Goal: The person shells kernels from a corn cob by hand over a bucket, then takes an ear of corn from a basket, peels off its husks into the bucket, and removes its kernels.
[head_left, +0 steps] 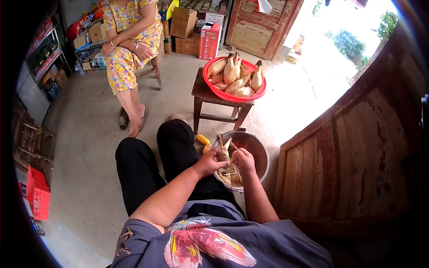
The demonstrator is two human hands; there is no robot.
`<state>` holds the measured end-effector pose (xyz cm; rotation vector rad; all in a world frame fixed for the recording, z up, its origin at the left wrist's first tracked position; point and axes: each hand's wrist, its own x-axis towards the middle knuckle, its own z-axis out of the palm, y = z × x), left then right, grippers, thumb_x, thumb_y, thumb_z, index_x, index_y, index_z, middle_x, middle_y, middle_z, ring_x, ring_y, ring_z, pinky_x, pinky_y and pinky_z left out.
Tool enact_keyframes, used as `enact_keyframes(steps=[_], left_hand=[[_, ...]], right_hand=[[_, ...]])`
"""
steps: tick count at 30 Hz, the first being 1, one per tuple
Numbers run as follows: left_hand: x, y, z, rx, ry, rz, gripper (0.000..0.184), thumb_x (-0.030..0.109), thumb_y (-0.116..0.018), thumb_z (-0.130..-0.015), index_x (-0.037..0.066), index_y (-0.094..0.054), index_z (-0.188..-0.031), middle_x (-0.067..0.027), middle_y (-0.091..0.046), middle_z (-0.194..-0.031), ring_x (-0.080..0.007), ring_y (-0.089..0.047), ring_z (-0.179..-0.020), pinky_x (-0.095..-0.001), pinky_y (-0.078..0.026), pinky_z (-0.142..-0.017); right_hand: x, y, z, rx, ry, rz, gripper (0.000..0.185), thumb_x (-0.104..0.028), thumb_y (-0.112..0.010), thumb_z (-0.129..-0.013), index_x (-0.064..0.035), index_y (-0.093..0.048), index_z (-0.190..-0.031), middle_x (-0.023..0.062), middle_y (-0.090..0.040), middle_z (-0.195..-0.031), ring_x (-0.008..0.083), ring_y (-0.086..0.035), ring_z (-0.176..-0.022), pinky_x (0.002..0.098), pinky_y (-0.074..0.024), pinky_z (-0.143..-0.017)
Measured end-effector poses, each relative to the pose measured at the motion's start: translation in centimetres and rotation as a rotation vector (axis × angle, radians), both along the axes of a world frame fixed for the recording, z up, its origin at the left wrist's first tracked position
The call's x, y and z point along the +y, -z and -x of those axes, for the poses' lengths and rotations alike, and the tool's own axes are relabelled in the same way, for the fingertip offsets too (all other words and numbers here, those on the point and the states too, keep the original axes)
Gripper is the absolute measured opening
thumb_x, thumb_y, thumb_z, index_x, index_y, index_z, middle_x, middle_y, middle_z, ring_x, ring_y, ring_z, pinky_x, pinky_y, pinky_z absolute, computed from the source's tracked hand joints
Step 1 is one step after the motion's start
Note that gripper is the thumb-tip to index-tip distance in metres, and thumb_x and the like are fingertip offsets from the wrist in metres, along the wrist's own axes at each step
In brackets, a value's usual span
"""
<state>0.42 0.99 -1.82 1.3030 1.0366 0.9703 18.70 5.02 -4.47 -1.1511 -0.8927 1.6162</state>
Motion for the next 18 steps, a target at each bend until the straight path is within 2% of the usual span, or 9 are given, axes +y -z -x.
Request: enact_keyframes(steps=[1,4,6,7,8,11,14,15,18], left_hand=[[0.1,0.6,0.0,-0.102,-0.026,-0.05,0.04,0.004,-0.073,-0.081,0.006,-0.054,-0.117,-0.0033,-0.062,-0.102,-0.012,-0.059,-0.093,-0.0266,-0.05,-0.084],[0.1,-0.3,0.4,-0.1,-0.095,-0.036,0.041,0.003,-0.071,-0.084,0.006,-0.052,-0.12,-0.0038,-0.062,-0.107,-0.0128,-0.059,-0.097,-0.0276,-0.05,-0.086],[0.2,-0.4,0.2,-0.188,-0.069,0.057,0.04,0.003,-0.07,-0.085,0.005,-0.052,-0.12,-0.0042,-0.062,-0.108,-0.0137,-0.06,-0.098,-0.0288,-0.05,-0.088],[0.1,-0.7,0.2,-0.244,-0.076,0.11,0.039,0.003,-0.069,-0.085,0.005,-0.052,-0.12,-0.0046,-0.062,-0.109,-0.0141,-0.06,-0.098,-0.0293,-0.05,-0.088],[0.0,-1.3,0.3,-0.297,-0.084,0.163,0.039,0.003,-0.069,-0.085,0.005,-0.051,-0.12,-0.005,-0.062,-0.109,-0.0146,-0.061,-0.099,-0.0297,-0.05,-0.089],[-0.3,-2.6,0.9,-0.334,-0.065,0.22,0.04,0.003,-0.067,-0.086,0.004,-0.05,-0.123,-0.0063,-0.061,-0.11,-0.0158,-0.061,-0.1,-0.0303,-0.05,-0.089],[-0.3,-3.1,0.9,-0.395,-0.046,0.276,0.042,0.0,-0.065,-0.086,0.005,-0.049,-0.125,-0.007,-0.061,-0.11,-0.0159,-0.061,-0.101,-0.0302,-0.049,-0.091],[-0.1,-2.8,1.0,-0.384,-0.034,0.273,0.043,-0.001,-0.064,-0.086,0.005,-0.049,-0.126,-0.0069,-0.061,-0.11,-0.0155,-0.061,-0.101,-0.0302,-0.048,-0.092],[0.1,-1.9,1.0,-0.378,0.0,0.276,0.046,-0.003,-0.063,-0.084,0.005,-0.048,-0.127,-0.0065,-0.061,-0.11,-0.0152,-0.06,-0.103,-0.0298,-0.047,-0.094]], right_hand=[[0.3,0.9,-0.8,-0.015,0.003,0.033,0.015,-0.008,-0.055,-0.085,-0.0085,-0.059,-0.071,-0.0011,-0.055,-0.061,0.0064,-0.046,-0.052,0.0203,-0.0366,-0.048],[0.3,4.5,-2.4,-0.095,-0.02,0.105,0.017,-0.01,-0.056,-0.085,-0.008,-0.059,-0.068,0.0007,-0.056,-0.059,0.0096,-0.048,-0.051,0.0237,-0.0387,-0.048],[0.5,10.2,-3.7,-0.569,0.074,-0.13,0.017,-0.011,-0.056,-0.084,-0.0081,-0.059,-0.068,-0.0016,-0.052,-0.058,0.0082,-0.043,-0.049,0.025,-0.0348,-0.046],[0.2,11.9,-4.7,-0.748,0.094,-0.135,0.018,-0.016,-0.058,-0.084,-0.0066,-0.059,-0.068,-0.0002,-0.053,-0.059,0.0086,-0.044,-0.051,0.0277,-0.0376,-0.048],[-0.2,11.4,-5.4,-1.026,0.032,-0.078,0.017,-0.02,-0.06,-0.082,-0.005,-0.064,-0.076,0.0053,-0.062,-0.065,0.0158,-0.055,-0.056,0.0322,-0.0453,-0.055],[-1.9,9.1,-6.5,-1.354,-0.23,0.032,0.023,-0.022,-0.062,-0.083,-0.0108,-0.071,-0.101,0.011,-0.07,-0.093,0.0284,-0.067,-0.084,0.036,-0.0522,-0.075],[-2.3,8.0,-6.3,-1.172,-0.074,-0.189,0.024,-0.02,-0.062,-0.085,-0.0112,-0.071,-0.105,0.01,-0.071,-0.094,0.0239,-0.068,-0.082,0.0326,-0.0521,-0.075],[-2.0,5.8,-6.0,-0.976,-0.133,-0.109,0.023,-0.022,-0.062,-0.086,-0.0116,-0.071,-0.105,0.0113,-0.07,-0.099,0.0248,-0.068,-0.087,0.0338,-0.0523,-0.079],[-0.8,-0.2,-3.6,-0.401,-0.244,-0.16,0.021,-0.02,-0.066,-0.088,-0.0028,-0.07,-0.1,0.0074,-0.069,-0.084,0.0127,-0.064,-0.076,0.027,-0.0511,-0.072]])
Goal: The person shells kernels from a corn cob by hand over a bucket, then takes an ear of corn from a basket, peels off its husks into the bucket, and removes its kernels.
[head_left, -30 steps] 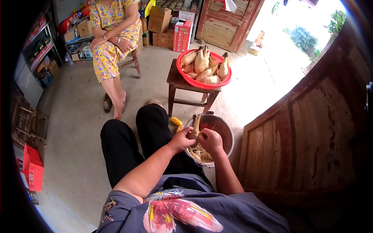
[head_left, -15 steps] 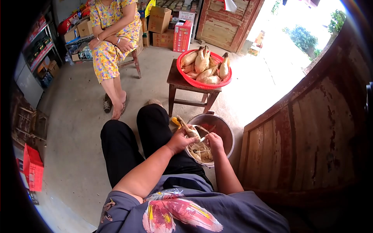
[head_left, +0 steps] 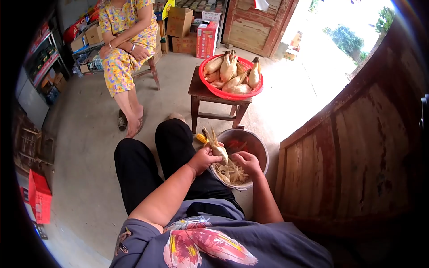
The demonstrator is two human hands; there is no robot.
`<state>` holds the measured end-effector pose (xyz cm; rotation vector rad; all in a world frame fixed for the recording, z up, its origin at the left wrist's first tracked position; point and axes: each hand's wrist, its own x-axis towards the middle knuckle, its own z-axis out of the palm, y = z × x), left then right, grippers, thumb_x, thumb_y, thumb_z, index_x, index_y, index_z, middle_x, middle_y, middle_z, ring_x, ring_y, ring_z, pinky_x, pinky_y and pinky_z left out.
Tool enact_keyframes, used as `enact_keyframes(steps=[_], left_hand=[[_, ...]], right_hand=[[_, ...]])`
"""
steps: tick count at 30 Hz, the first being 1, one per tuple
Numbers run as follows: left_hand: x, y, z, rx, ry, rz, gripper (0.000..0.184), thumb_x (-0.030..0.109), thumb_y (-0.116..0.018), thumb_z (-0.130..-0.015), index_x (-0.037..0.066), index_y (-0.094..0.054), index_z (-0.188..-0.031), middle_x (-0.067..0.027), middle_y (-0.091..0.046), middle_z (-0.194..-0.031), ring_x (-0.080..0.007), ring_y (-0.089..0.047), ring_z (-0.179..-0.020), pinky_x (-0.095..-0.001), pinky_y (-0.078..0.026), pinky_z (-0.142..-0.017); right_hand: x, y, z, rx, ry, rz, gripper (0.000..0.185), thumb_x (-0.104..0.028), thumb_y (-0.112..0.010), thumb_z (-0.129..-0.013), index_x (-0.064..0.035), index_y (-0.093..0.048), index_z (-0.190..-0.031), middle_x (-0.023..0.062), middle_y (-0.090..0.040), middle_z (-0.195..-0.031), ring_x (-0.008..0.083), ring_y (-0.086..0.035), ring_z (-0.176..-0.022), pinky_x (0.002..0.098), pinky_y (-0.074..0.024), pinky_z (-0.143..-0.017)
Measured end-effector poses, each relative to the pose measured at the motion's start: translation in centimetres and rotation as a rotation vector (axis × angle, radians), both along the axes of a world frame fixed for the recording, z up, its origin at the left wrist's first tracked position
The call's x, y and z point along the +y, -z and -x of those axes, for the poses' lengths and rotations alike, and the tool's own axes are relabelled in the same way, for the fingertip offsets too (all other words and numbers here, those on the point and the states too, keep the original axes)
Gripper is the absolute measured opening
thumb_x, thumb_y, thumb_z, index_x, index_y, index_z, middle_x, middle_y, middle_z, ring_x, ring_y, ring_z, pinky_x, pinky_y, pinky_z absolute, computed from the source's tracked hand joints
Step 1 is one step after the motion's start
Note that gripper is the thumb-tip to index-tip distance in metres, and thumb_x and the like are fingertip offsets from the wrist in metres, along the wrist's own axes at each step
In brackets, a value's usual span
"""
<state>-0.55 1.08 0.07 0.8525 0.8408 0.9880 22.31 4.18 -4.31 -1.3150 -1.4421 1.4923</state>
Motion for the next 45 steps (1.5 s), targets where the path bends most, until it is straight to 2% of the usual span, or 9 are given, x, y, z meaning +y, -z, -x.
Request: enact_keyframes(steps=[13,20,22,24,26,31,38,42,45], left_hand=[[0.0,1.3,0.1,0.158,0.073,-0.132,0.049,0.001,-0.066,-0.081,0.006,-0.05,-0.128,-0.004,-0.06,-0.115,-0.014,-0.055,-0.107,-0.0299,-0.042,-0.097],[-0.3,0.6,-0.4,0.329,0.078,-0.232,0.048,0.001,-0.068,-0.08,0.006,-0.052,-0.125,-0.0039,-0.061,-0.112,-0.0131,-0.056,-0.105,-0.0285,-0.044,-0.094],[-0.4,0.1,-0.4,0.333,0.088,-0.202,0.048,0.0,-0.068,-0.079,0.006,-0.053,-0.124,-0.0037,-0.061,-0.111,-0.013,-0.056,-0.104,-0.0284,-0.045,-0.093],[-0.5,0.1,-0.3,0.322,0.173,-0.265,0.046,-0.002,-0.068,-0.077,0.005,-0.054,-0.121,-0.0032,-0.062,-0.107,-0.0128,-0.057,-0.101,-0.0283,-0.046,-0.092],[-0.3,-0.2,0.0,0.374,0.172,-0.299,0.044,-0.002,-0.068,-0.078,0.005,-0.055,-0.119,-0.0031,-0.061,-0.106,-0.0128,-0.058,-0.099,-0.0284,-0.047,-0.091],[-0.5,-0.1,-0.2,0.114,0.079,-0.094,0.044,-0.004,-0.064,-0.082,0.006,-0.052,-0.123,-0.005,-0.06,-0.109,-0.0146,-0.059,-0.101,-0.0291,-0.048,-0.091],[-0.4,-1.3,0.7,-0.143,0.025,0.049,0.055,-0.004,-0.059,-0.083,0.005,-0.041,-0.134,-0.01,-0.059,-0.115,-0.0206,-0.06,-0.103,-0.0337,-0.05,-0.092],[-0.1,-0.5,0.5,-0.154,0.088,0.1,0.056,-0.004,-0.057,-0.082,0.005,-0.04,-0.135,-0.0117,-0.058,-0.121,-0.0217,-0.059,-0.107,-0.0344,-0.049,-0.093],[0.0,-0.7,0.5,-0.16,0.119,0.11,0.059,-0.006,-0.056,-0.081,0.006,-0.039,-0.136,-0.0108,-0.057,-0.122,-0.0229,-0.059,-0.109,-0.0365,-0.048,-0.095]], right_hand=[[-0.7,-5.2,3.4,-0.302,-0.081,-0.545,0.009,-0.011,-0.067,-0.08,-0.0031,-0.067,-0.084,0.009,-0.061,-0.07,0.0141,-0.058,-0.064,0.029,-0.0483,-0.062],[-0.1,-1.0,3.7,-0.203,-0.031,-0.373,0.004,-0.004,-0.063,-0.078,-0.002,-0.061,-0.076,0.0017,-0.057,-0.065,0.008,-0.051,-0.061,0.026,-0.0443,-0.057],[0.2,1.3,4.0,-0.025,0.104,-0.209,0.011,-0.014,-0.062,-0.075,-0.0034,-0.063,-0.076,0.0102,-0.058,-0.064,0.0176,-0.056,-0.058,0.0315,-0.0463,-0.058],[0.2,2.0,3.3,-0.323,0.155,-0.307,0.014,-0.017,-0.063,-0.075,-0.0033,-0.062,-0.075,0.0099,-0.058,-0.063,0.0158,-0.056,-0.058,0.0317,-0.0463,-0.058],[-0.2,2.5,2.8,-0.285,0.173,-0.188,0.011,-0.01,-0.06,-0.077,-0.0026,-0.058,-0.069,-0.0008,-0.052,-0.06,0.0077,-0.046,-0.057,0.0277,-0.0402,-0.053],[-0.8,5.0,0.7,-0.791,0.228,-0.302,0.016,-0.022,-0.063,-0.076,-0.0084,-0.068,-0.082,0.0131,-0.068,-0.081,0.0283,-0.067,-0.076,0.0388,-0.0522,-0.069],[-1.4,8.0,-3.4,-1.093,-0.083,0.038,0.032,-0.027,-0.065,-0.083,-0.0117,-0.067,-0.11,0.0138,-0.07,-0.098,0.022,-0.068,-0.088,0.0341,-0.0523,-0.08],[-1.1,1.3,-0.3,0.006,-0.089,-0.028,0.031,-0.021,-0.066,-0.089,-0.0056,-0.065,-0.116,0.0037,-0.069,-0.094,0.015,-0.064,-0.091,0.0288,-0.0502,-0.084],[-1.3,-5.7,3.7,0.395,-0.065,-0.027,0.022,-0.012,-0.063,-0.092,-0.0031,-0.065,-0.111,0.0004,-0.066,-0.088,0.0103,-0.06,-0.087,0.0248,-0.0491,-0.082]])
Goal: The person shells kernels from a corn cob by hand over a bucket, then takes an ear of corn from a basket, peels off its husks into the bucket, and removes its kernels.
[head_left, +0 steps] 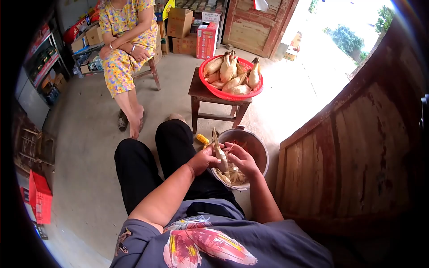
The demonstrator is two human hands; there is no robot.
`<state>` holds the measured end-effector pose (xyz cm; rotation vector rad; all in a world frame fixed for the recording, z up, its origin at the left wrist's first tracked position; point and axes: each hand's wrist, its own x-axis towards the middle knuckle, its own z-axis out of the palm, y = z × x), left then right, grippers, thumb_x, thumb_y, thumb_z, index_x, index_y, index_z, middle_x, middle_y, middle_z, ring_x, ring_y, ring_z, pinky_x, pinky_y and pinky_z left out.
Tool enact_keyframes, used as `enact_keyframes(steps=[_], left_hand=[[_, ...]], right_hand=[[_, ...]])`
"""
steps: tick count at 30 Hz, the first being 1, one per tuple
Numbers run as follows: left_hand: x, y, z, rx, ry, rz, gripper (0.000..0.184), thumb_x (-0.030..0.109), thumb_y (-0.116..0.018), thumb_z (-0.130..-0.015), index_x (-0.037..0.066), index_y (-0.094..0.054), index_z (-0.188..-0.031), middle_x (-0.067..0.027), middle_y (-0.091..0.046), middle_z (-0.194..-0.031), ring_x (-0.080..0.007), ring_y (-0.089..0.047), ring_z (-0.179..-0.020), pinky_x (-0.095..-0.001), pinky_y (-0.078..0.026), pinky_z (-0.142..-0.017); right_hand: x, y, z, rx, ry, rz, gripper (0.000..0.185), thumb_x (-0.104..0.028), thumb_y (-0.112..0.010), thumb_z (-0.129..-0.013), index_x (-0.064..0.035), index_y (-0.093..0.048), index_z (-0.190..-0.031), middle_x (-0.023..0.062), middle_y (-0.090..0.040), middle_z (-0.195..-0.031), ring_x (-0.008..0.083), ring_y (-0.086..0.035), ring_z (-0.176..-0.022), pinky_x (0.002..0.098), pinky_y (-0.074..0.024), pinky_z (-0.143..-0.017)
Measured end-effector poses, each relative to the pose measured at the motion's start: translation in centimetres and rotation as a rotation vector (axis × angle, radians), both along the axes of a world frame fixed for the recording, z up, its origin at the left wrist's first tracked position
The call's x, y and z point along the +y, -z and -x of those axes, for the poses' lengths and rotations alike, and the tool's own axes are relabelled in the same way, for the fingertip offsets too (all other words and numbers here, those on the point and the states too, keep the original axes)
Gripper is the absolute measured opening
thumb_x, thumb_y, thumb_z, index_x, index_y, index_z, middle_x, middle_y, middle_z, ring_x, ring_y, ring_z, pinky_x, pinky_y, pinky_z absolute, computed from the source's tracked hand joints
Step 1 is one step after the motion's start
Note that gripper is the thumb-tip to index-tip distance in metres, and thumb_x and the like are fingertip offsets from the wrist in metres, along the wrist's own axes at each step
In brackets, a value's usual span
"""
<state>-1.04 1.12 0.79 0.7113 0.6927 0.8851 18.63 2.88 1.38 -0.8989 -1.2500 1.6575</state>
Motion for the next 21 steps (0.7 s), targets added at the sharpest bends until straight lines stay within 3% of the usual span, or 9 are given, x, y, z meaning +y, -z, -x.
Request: enact_keyframes(steps=[1,3,5,8,11,12,15,17,21], left_hand=[[0.0,-0.2,0.0,-0.013,-0.002,-0.005,0.06,-0.007,-0.056,-0.081,0.007,-0.038,-0.136,-0.0095,-0.057,-0.12,-0.0239,-0.059,-0.11,-0.0385,-0.048,-0.096],[-0.1,-0.5,-0.1,0.017,-0.042,0.017,0.058,-0.003,-0.059,-0.082,0.007,-0.039,-0.135,-0.0086,-0.056,-0.118,-0.0223,-0.059,-0.108,-0.0365,-0.048,-0.095],[-0.4,-0.6,0.0,0.072,-0.117,0.076,0.055,0.005,-0.065,-0.084,0.006,-0.041,-0.134,-0.0068,-0.056,-0.114,-0.0192,-0.058,-0.105,-0.0324,-0.049,-0.093],[-0.4,-0.1,0.3,0.033,-0.133,0.038,0.055,0.006,-0.066,-0.085,0.005,-0.04,-0.134,-0.0067,-0.056,-0.117,-0.0176,-0.058,-0.105,-0.0318,-0.049,-0.091],[-0.3,-0.1,0.1,0.001,-0.13,0.021,0.056,0.002,-0.065,-0.085,0.006,-0.039,-0.135,-0.0061,-0.056,-0.119,-0.017,-0.058,-0.106,-0.032,-0.05,-0.091],[-0.3,0.0,0.1,0.011,-0.126,0.015,0.057,0.002,-0.064,-0.086,0.008,-0.039,-0.136,-0.0064,-0.057,-0.117,-0.0187,-0.059,-0.105,-0.0332,-0.05,-0.091],[-0.1,0.4,0.2,-0.007,-0.103,0.003,0.059,0.0,-0.063,-0.086,0.011,-0.038,-0.139,-0.0073,-0.06,-0.113,-0.0207,-0.061,-0.103,-0.0336,-0.05,-0.091],[-0.2,0.2,0.2,-0.019,-0.076,0.013,0.054,-0.002,-0.061,-0.083,0.009,-0.042,-0.133,-0.0055,-0.057,-0.115,-0.0189,-0.06,-0.103,-0.0315,-0.05,-0.09],[0.0,0.6,0.4,-0.046,-0.263,0.083,0.053,-0.003,-0.059,-0.084,0.008,-0.04,-0.132,-0.0097,-0.055,-0.117,-0.0223,-0.059,-0.104,-0.0347,-0.05,-0.091]], right_hand=[[0.6,0.5,0.3,0.002,-0.004,-0.005,0.022,-0.012,-0.063,-0.092,-0.0031,-0.065,-0.111,0.0004,-0.066,-0.088,0.0103,-0.06,-0.087,0.0248,-0.0491,-0.082],[2.0,2.2,0.8,-0.232,0.016,-0.289,0.018,-0.011,-0.062,-0.092,-0.001,-0.065,-0.107,0.001,-0.066,-0.089,0.0098,-0.06,-0.085,0.0236,-0.0483,-0.081],[1.9,1.1,1.0,-0.21,0.045,-0.182,0.013,-0.01,-0.06,-0.094,-0.0001,-0.065,-0.101,0.0016,-0.067,-0.091,0.009,-0.06,-0.086,0.0232,-0.0479,-0.08],[1.2,-0.5,0.9,0.14,0.097,0.08,0.01,-0.008,-0.056,-0.095,-0.002,-0.062,-0.1,0.0036,-0.067,-0.096,0.0102,-0.06,-0.089,0.0253,-0.0479,-0.083],[1.1,0.4,0.9,0.022,0.143,-0.075,0.014,-0.016,-0.054,-0.097,-0.0046,-0.061,-0.102,0.0037,-0.066,-0.104,0.0083,-0.058,-0.091,0.0227,-0.0448,-0.08],[1.0,0.6,1.0,0.003,0.122,-0.049,0.016,-0.015,-0.056,-0.096,-0.0032,-0.06,-0.106,0.0033,-0.065,-0.107,0.0088,-0.057,-0.097,0.0236,-0.0439,-0.085],[1.3,2.2,1.4,-0.205,0.0,-0.109,0.02,-0.013,-0.06,-0.094,0.0007,-0.061,-0.109,0.002,-0.064,-0.101,0.009,-0.058,-0.094,0.0235,-0.045,-0.086],[0.9,2.2,1.9,-0.179,0.044,-0.098,0.02,-0.014,-0.058,-0.095,0.0009,-0.062,-0.108,0.0021,-0.065,-0.098,0.0087,-0.058,-0.09,0.023,-0.0461,-0.083],[0.2,-0.1,2.1,0.291,0.149,0.139,0.014,-0.013,-0.049,-0.098,-0.0029,-0.059,-0.095,0.005,-0.064,-0.086,0.0131,-0.061,-0.08,0.0273,-0.0489,-0.077]])
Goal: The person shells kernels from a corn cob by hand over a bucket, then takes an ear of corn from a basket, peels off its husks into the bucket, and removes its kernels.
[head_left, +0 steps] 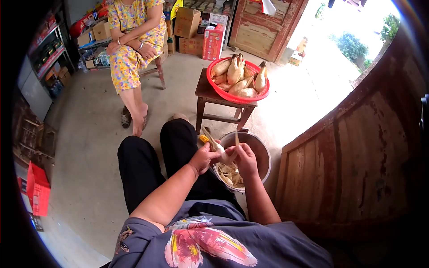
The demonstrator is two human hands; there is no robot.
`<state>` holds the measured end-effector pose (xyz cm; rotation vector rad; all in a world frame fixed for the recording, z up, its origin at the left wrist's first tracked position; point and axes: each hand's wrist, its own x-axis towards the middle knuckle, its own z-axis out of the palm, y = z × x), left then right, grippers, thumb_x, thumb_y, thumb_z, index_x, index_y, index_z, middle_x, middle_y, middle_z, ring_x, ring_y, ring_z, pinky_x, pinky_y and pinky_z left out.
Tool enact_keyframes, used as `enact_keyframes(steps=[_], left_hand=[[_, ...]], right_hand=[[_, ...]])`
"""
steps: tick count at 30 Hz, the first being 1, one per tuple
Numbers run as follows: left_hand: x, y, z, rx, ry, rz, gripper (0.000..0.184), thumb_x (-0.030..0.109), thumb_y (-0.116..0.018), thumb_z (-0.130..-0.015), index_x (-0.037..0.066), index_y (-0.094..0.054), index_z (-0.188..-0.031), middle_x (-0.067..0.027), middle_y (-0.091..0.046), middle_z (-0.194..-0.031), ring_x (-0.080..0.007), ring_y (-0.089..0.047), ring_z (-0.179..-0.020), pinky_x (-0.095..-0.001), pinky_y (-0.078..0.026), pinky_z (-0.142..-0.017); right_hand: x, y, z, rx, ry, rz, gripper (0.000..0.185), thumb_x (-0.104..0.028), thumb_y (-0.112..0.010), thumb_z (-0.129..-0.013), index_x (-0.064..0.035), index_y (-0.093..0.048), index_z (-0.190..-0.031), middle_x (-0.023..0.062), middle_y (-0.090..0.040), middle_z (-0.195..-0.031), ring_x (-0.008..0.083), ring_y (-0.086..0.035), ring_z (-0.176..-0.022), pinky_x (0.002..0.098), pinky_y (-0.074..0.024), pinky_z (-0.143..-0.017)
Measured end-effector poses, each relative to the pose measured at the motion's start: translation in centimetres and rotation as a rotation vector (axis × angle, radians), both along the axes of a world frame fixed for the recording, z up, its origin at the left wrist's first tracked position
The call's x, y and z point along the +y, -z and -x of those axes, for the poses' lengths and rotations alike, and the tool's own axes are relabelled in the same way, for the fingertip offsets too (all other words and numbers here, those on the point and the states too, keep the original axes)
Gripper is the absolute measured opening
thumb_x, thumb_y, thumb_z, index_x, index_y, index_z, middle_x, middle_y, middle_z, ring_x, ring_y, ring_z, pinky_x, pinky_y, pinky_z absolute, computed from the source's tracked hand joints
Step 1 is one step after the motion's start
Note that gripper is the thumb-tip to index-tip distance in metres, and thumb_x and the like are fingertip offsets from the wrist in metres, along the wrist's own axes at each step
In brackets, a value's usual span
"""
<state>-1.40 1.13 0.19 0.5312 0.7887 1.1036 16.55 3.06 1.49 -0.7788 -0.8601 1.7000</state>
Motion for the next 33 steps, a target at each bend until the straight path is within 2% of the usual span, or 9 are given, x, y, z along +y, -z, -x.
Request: enact_keyframes(steps=[3,6,9,10,12,14,16,22,33], left_hand=[[0.3,0.6,-0.2,-0.028,-0.051,-0.015,0.05,-0.003,-0.057,-0.086,0.005,-0.038,-0.132,-0.0137,-0.054,-0.118,-0.0249,-0.059,-0.105,-0.0366,-0.05,-0.091],[0.2,0.2,-0.5,0.045,-0.051,-0.024,0.047,-0.001,-0.055,-0.09,0.004,-0.037,-0.133,-0.0152,-0.053,-0.118,-0.0256,-0.059,-0.105,-0.0367,-0.05,-0.092],[0.2,0.1,-0.5,0.08,-0.098,-0.036,0.048,-0.001,-0.055,-0.09,0.004,-0.037,-0.134,-0.0149,-0.054,-0.117,-0.0252,-0.059,-0.104,-0.0372,-0.05,-0.091],[0.1,-0.3,-0.6,0.086,-0.082,-0.025,0.049,-0.001,-0.057,-0.09,0.004,-0.037,-0.134,-0.0135,-0.055,-0.116,-0.0245,-0.059,-0.104,-0.0365,-0.051,-0.09],[0.1,-0.9,-0.5,0.098,-0.058,-0.006,0.051,0.0,-0.061,-0.088,0.004,-0.038,-0.134,-0.0107,-0.056,-0.114,-0.0232,-0.059,-0.103,-0.0352,-0.052,-0.088],[0.3,-0.3,-0.6,0.105,-0.049,-0.015,0.049,0.001,-0.063,-0.087,0.003,-0.04,-0.13,-0.009,-0.057,-0.111,-0.0218,-0.06,-0.1,-0.0334,-0.052,-0.087],[0.6,1.0,-0.9,0.143,-0.021,-0.109,0.045,0.002,-0.064,-0.087,0.004,-0.042,-0.127,-0.0084,-0.057,-0.108,-0.0207,-0.061,-0.098,-0.0329,-0.053,-0.086],[0.2,-0.1,-0.7,0.14,0.053,-0.1,0.041,0.003,-0.062,-0.089,0.006,-0.043,-0.126,-0.0062,-0.06,-0.107,-0.0175,-0.062,-0.095,-0.0312,-0.052,-0.085],[0.2,0.7,-1.0,0.269,0.038,-0.118,0.018,0.013,-0.06,-0.092,0.003,-0.06,-0.108,-0.0062,-0.061,-0.104,-0.0163,-0.062,-0.094,-0.0328,-0.055,-0.081]], right_hand=[[0.6,1.6,-1.5,0.131,-0.041,0.015,0.013,-0.014,-0.049,-0.099,-0.0042,-0.056,-0.093,0.0017,-0.059,-0.077,0.0127,-0.058,-0.074,0.0274,-0.0486,-0.072],[0.8,3.9,-2.9,-0.138,-0.108,0.028,0.014,-0.016,-0.05,-0.098,-0.0056,-0.056,-0.091,-0.0008,-0.052,-0.069,0.0127,-0.056,-0.07,0.0278,-0.0482,-0.068],[1.4,9.5,-4.9,-0.812,0.027,-0.1,0.013,-0.018,-0.056,-0.095,-0.006,-0.06,-0.099,0.0004,-0.06,-0.08,0.0116,-0.058,-0.074,0.0271,-0.0487,-0.069],[0.6,9.5,-5.6,-0.812,0.03,-0.1,0.013,-0.018,-0.056,-0.095,-0.006,-0.06,-0.099,0.0004,-0.06,-0.08,0.0116,-0.058,-0.074,0.0271,-0.0487,-0.069],[-0.7,8.0,-6.3,-1.654,-0.021,-0.627,0.018,-0.018,-0.06,-0.092,-0.0066,-0.061,-0.105,0.002,-0.063,-0.095,0.0095,-0.06,-0.087,0.0264,-0.0497,-0.077],[-0.5,6.2,-5.5,-1.436,-0.043,-0.55,0.027,-0.017,-0.064,-0.09,-0.0064,-0.059,-0.114,0.005,-0.063,-0.104,0.0098,-0.059,-0.097,0.0267,-0.0495,-0.084],[-0.4,4.3,-4.3,-0.432,-0.23,-0.151,0.042,-0.013,-0.064,-0.09,-0.0046,-0.05,-0.128,0.0066,-0.062,-0.104,0.0141,-0.059,-0.1,0.0289,-0.0495,-0.085],[-1.3,1.7,0.4,-0.502,-0.194,-0.482,0.06,-0.013,-0.072,-0.085,-0.005,-0.041,-0.136,0.0091,-0.061,-0.108,0.0136,-0.059,-0.092,0.028,-0.0496,-0.081],[-2.8,1.0,-0.1,-0.941,0.056,-0.436,0.056,-0.024,-0.082,-0.076,-0.0043,-0.045,-0.114,0.0123,-0.061,-0.097,0.0185,-0.06,-0.086,0.033,-0.0504,-0.077]])
